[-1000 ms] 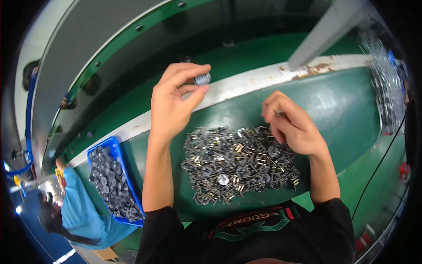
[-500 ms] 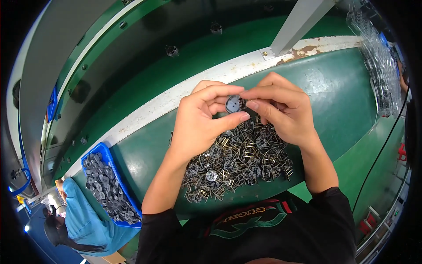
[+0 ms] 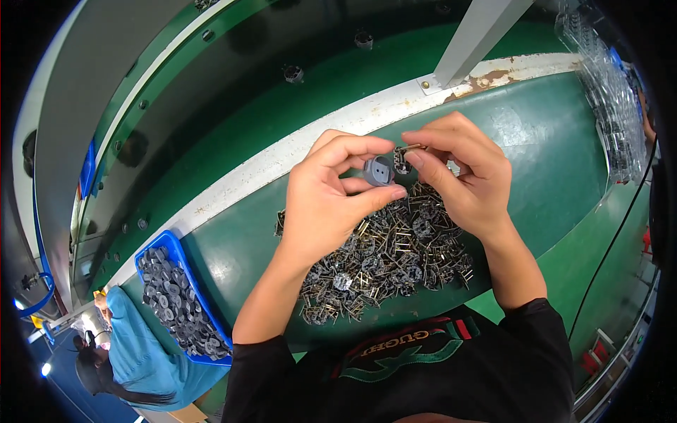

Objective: The person assembles small electronic components by hand, inserting metal pins into grey circular housings.

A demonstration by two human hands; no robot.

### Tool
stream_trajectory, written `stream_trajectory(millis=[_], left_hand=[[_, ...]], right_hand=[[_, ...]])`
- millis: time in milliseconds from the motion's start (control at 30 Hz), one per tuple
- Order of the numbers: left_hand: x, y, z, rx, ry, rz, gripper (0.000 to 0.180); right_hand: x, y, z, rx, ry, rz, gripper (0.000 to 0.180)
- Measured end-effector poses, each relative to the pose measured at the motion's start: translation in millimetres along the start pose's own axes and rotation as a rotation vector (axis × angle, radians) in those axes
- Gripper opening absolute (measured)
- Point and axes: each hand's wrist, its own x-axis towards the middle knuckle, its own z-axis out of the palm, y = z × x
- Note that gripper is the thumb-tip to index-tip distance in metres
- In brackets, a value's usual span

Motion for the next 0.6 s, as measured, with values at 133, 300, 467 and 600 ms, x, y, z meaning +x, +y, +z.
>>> stream_trajectory(millis=[133,300,467,600], left_hand=[[-1,-12,5,0.009,0.013,0.14,0.055],[0,-13,4,0.102,-0.042,0.226,0.059],[1,-16,5,0.113,-0.088,0.252,0.063],[3,-23,2,0.102,-0.115,0.278,0.064]], right_hand=[[2,-6,-1,-0.065,-0.075,-0.106,0.018],[-1,-3,2,-0.272,-0.086,-0.298,0.019],[-4,-3,5,-0.339,-0.096,-0.365,0.019],[-5,0,7,-0.329,-0.078,-0.35,0.018]])
